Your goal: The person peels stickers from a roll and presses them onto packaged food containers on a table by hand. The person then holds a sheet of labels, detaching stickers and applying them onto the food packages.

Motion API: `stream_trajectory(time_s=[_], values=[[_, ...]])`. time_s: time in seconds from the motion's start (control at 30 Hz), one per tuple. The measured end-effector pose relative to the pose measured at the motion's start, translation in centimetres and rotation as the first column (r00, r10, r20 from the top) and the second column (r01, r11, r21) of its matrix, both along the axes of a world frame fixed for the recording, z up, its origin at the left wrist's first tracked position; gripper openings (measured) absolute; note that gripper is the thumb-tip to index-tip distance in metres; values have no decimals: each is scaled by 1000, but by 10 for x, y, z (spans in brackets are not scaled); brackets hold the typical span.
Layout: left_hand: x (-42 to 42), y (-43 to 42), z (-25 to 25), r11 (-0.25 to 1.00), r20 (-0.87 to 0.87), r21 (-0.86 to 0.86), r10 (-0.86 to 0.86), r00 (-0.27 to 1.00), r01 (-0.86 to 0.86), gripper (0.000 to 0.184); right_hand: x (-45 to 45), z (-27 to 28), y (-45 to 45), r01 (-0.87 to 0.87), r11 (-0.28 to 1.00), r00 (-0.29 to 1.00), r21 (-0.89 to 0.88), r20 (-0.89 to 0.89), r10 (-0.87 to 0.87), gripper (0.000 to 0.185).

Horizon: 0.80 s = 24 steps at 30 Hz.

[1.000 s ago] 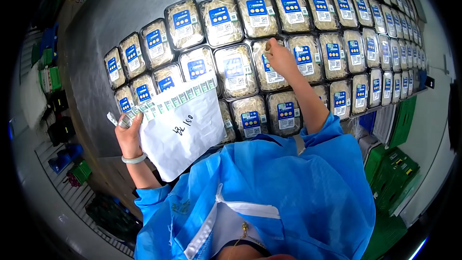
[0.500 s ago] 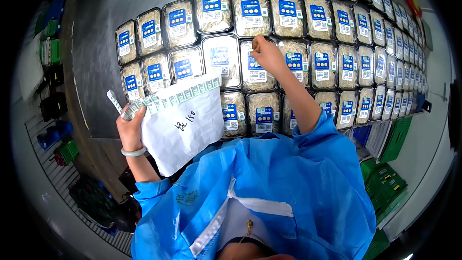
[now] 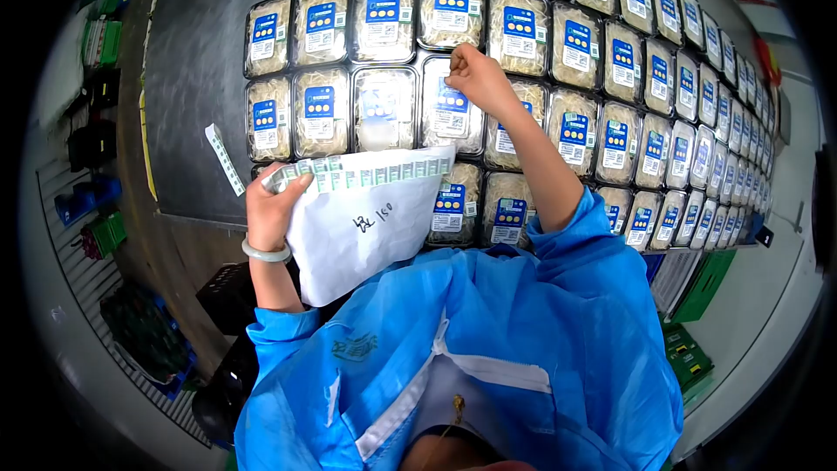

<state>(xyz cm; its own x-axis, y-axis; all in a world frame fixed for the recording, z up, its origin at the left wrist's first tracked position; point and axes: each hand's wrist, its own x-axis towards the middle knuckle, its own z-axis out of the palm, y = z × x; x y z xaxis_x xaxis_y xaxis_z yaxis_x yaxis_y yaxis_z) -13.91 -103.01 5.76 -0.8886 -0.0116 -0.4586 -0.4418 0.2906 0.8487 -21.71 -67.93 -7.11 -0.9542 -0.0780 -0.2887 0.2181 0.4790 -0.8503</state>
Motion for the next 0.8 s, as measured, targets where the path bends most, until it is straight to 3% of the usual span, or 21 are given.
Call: stream_trajectory(time_s=[0.07,0.17,0.2,0.3,0.33,0.37,0.4,0.43,0.5,0.57,0.67,0.8], values=[[-3,5,2,1000,6,8,-3,1000,2,10,-11,-18,-11,-62,996,998,64,-23,63,21],[-8,5,3,999,-8,16,-36,999,36,11,-13,-35,-19,-71,832,949,550,-219,226,24],[-12,8,5,998,-14,38,-50,999,50,11,-16,-5,-20,-143,725,970,674,-49,237,32],[-26,18,5,988,-51,57,-140,989,143,10,-11,39,-14,-100,836,987,540,-54,152,39],[-31,23,7,983,-75,29,-177,981,180,10,-8,57,-18,-140,964,987,227,-47,154,39],[-32,27,12,977,-88,-4,-213,973,214,10,2,76,-25,-163,979,987,-120,-36,160,38],[-35,41,19,980,-71,59,-186,980,190,11,14,88,-31,-263,953,962,-149,-116,247,40],[-38,51,17,973,-82,75,-210,974,216,11,25,98,-34,-364,916,922,-168,-202,329,42],[-47,67,14,959,-111,102,-253,961,264,12,39,119,-29,-427,904,886,40,-181,427,42],[-56,83,17,928,-139,98,-346,928,360,13,50,120,-17,-301,950,928,85,-203,313,35],[-64,107,19,904,-288,200,-315,904,379,18,59,130,9,-236,967,957,98,-149,248,29],[-62,134,11,910,-301,320,-166,939,264,11,74,153,36,-206,962,966,179,-116,229,26]])
